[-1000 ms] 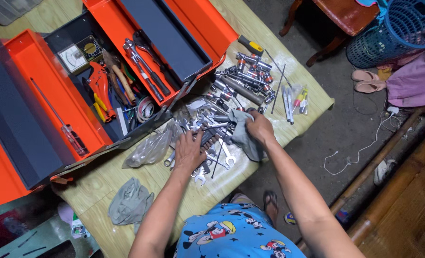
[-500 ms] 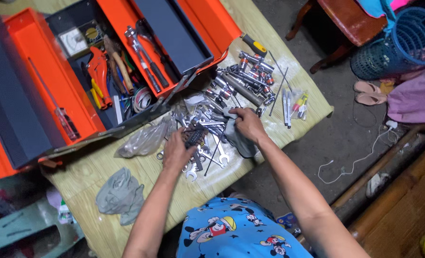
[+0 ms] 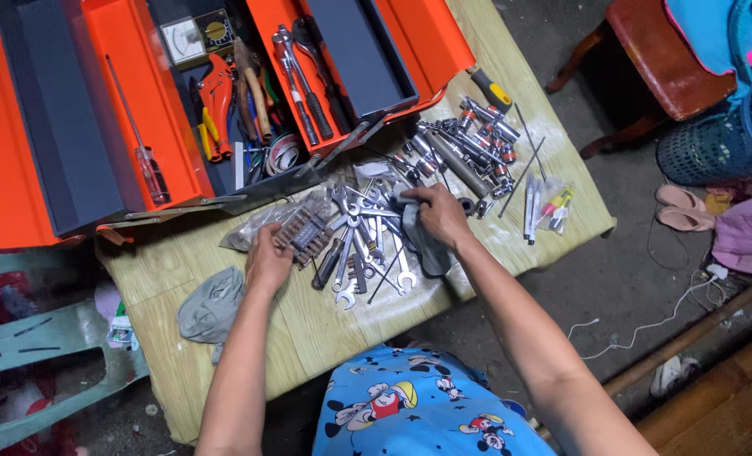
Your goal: The person wipes various metal hand tools, including wrenches, sockets, and a ratchet, with a cloth on a table. The person then places the cleaned tools into an open orange toolbox.
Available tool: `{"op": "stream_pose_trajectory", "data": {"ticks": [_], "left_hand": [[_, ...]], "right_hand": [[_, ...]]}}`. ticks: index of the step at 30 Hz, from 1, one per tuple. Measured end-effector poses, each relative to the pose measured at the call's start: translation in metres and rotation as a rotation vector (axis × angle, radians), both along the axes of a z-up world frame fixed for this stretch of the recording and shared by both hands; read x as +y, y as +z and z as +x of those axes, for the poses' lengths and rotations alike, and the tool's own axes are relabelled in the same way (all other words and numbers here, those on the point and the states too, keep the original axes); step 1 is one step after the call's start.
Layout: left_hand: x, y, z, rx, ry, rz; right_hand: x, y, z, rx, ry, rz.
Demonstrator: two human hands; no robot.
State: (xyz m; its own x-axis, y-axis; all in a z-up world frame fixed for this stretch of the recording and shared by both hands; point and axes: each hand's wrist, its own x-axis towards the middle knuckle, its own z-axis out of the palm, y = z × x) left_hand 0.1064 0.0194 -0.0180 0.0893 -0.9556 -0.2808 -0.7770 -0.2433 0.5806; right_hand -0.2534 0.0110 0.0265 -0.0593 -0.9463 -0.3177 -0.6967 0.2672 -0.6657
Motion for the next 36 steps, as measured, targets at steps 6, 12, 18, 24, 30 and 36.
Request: {"op": "stream_pose_trajectory", "data": {"ticks": [6, 12, 18, 24, 30, 36], "left_hand": [[0.004, 0.013, -0.035, -0.471, -0.168, -0.172], [-0.013, 0.015, -0.106, -0.372, -0.374, -0.368], [-0.021, 0.000, -0.161, -0.226, -0.549, -0.481], [-0.029, 0.001, -0.193, -0.117, -0.671, -0.485], [-0.033, 0.014, -0.201, -0.069, -0.644, -0.436], [-0.044, 0.009, -0.214, 0.148, -0.480, -0.259]], "right_hand": [[-0.008, -0.019, -0.003, 0.030, 0.010, -0.021], [-0.012, -0.004, -0.020, 0.124, -0.234, 0.007], [-0.016, -0.019, -0.077, 0.339, -0.364, -0.051], [-0.036, -0.071, -0.100, 0.599, -0.168, -0.051], [-0.048, -0.080, -0.099, 0.684, -0.032, -0.105], [-0.053, -0.049, -0.113, 0.097, -0.154, 0.168]]}}
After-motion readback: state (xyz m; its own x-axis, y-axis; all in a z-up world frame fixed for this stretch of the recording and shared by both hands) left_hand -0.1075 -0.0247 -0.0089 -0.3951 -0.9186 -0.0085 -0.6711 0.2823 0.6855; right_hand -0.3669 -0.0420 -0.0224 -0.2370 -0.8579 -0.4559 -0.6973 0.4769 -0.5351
